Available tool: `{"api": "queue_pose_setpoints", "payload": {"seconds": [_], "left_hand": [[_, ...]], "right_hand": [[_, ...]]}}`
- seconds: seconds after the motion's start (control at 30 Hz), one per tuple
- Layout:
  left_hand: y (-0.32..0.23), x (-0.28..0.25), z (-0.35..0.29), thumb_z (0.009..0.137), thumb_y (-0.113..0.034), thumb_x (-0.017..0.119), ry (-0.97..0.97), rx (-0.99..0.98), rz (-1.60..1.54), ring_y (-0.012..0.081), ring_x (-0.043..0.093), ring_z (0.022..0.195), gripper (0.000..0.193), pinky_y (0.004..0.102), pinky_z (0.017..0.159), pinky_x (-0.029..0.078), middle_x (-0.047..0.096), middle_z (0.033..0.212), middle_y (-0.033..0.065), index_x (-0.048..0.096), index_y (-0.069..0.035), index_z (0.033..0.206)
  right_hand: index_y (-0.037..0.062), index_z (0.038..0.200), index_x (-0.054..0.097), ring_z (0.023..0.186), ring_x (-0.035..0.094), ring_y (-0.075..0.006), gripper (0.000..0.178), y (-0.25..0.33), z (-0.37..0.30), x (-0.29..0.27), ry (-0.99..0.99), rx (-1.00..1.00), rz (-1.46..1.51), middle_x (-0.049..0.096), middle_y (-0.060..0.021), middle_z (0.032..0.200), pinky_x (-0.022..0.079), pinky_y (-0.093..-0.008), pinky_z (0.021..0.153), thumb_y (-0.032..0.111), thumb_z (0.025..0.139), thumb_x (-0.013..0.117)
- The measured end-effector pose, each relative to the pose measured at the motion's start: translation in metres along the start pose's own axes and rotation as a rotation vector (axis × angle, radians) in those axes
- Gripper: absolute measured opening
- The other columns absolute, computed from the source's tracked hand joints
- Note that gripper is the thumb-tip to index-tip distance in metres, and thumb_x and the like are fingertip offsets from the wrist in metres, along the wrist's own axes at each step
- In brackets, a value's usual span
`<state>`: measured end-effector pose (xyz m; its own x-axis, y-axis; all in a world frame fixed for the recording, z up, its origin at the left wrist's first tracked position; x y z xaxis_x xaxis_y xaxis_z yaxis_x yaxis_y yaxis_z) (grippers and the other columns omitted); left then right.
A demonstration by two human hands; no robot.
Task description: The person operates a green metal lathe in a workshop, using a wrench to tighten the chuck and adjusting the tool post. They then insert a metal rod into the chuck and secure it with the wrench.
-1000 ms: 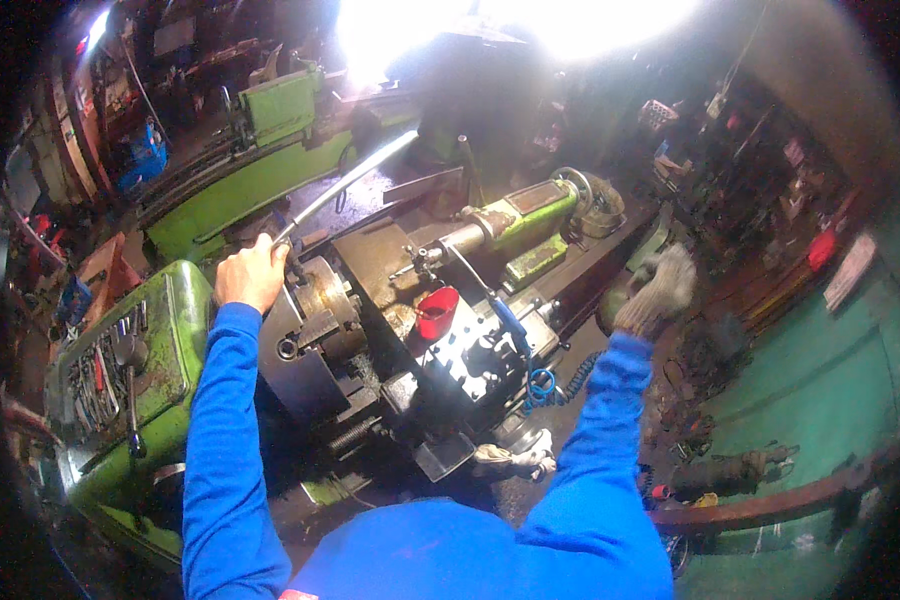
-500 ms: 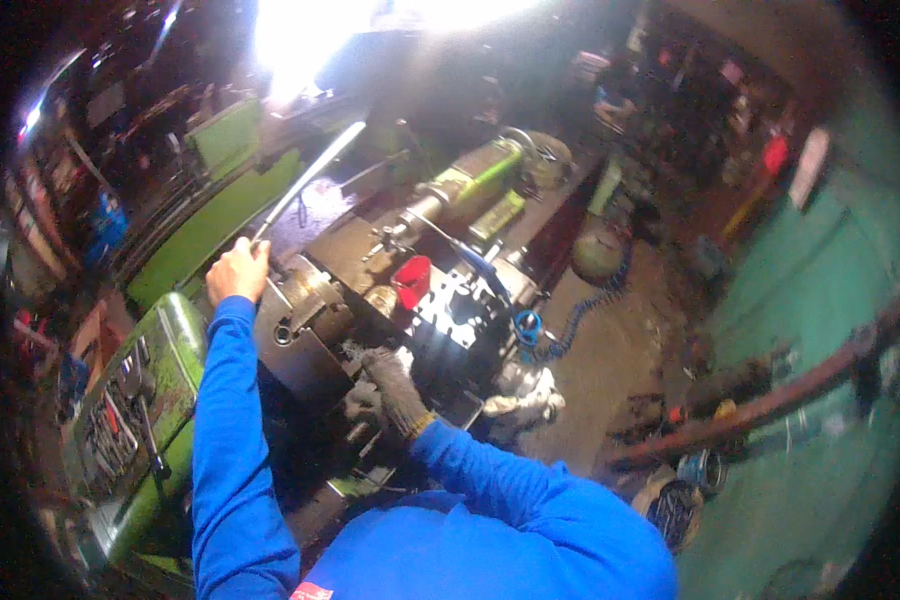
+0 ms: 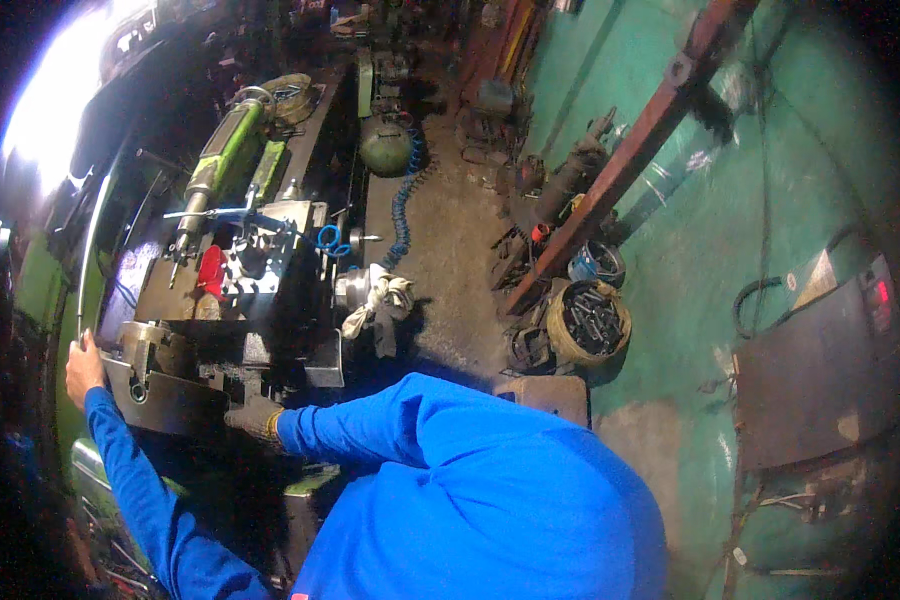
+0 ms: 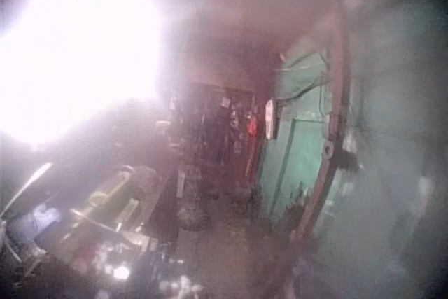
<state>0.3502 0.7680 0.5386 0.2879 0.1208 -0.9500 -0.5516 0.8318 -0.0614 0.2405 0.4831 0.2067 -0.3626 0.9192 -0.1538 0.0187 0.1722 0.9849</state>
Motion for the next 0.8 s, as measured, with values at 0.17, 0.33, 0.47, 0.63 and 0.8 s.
{"api": "queue_pose_setpoints", "payload": {"seconds": [0.17, 0.33, 0.47, 0.63, 0.8], "left_hand": [[0.014, 0.012, 0.003, 0.101, -0.073, 0.039, 0.060, -0.028, 0.016, 0.0476, 0.065, 0.121, 0.074, 0.0582, 0.100, 0.052, 0.070, 0.129, 0.0238, 0.063, -0.016, 0.142], [0.012, 0.017, 0.011, 0.100, -0.078, 0.036, 0.063, -0.028, 0.102, 0.0476, 0.063, 0.124, 0.081, 0.0580, 0.101, 0.050, 0.068, 0.133, 0.0242, 0.062, -0.015, 0.145], [0.047, 0.031, 0.030, 0.099, -0.080, 0.035, 0.079, 0.017, 0.108, 0.0473, 0.058, 0.131, 0.088, 0.0535, 0.108, 0.046, 0.063, 0.140, 0.0261, 0.056, -0.010, 0.150], [0.049, 0.037, 0.052, 0.098, -0.081, 0.038, 0.146, 0.002, 0.051, 0.0477, 0.057, 0.131, 0.092, 0.0485, 0.109, 0.044, 0.063, 0.141, 0.0262, 0.058, -0.005, 0.147], [0.064, 0.023, 0.022, 0.093, -0.087, 0.037, 0.146, -0.149, 0.205, 0.0486, 0.058, 0.130, 0.095, 0.0517, 0.108, 0.045, 0.065, 0.139, 0.0253, 0.062, -0.011, 0.145]], "right_hand": [[0.0046, 0.098, 0.070, 0.058, 0.064, -0.0188, 0.029, 0.076, -0.060, -0.077, 0.172, 0.447, 0.522, 0.067, -0.0074, 0.077, 0.055, -0.0362, 0.050, 0.031, 0.104, 0.062], [0.0045, 0.109, 0.073, 0.064, 0.070, -0.0176, 0.026, 0.048, -0.086, -0.230, 0.017, 0.403, 0.516, 0.073, -0.0097, 0.087, 0.059, -0.0346, 0.054, 0.027, 0.097, 0.069], [0.0039, 0.098, 0.075, 0.075, 0.064, -0.0121, 0.024, 0.028, -0.149, -0.376, -0.129, 0.340, 0.250, 0.070, -0.0038, 0.087, 0.055, -0.0312, 0.058, 0.027, 0.094, 0.071], [0.0101, 0.108, 0.076, 0.080, 0.071, -0.0243, 0.022, -0.132, -0.254, -0.537, -0.595, 0.047, -0.595, 0.075, -0.0093, 0.094, 0.058, -0.0377, 0.070, 0.023, 0.093, 0.065], [0.0114, 0.114, 0.074, 0.098, 0.071, -0.0421, 0.030, -0.206, -0.436, -0.647, -1.249, 0.816, -0.309, 0.074, -0.0182, 0.115, 0.056, -0.0521, 0.083, 0.032, 0.095, 0.063]]}}
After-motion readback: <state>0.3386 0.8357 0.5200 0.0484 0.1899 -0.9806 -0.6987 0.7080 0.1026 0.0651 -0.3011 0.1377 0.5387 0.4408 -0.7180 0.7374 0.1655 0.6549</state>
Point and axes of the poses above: each hand's wrist, its own z-axis towards the middle knuckle, its own x-axis out of the palm, y = z × x, the point moved 9 cm from there along z, towards the middle knuckle
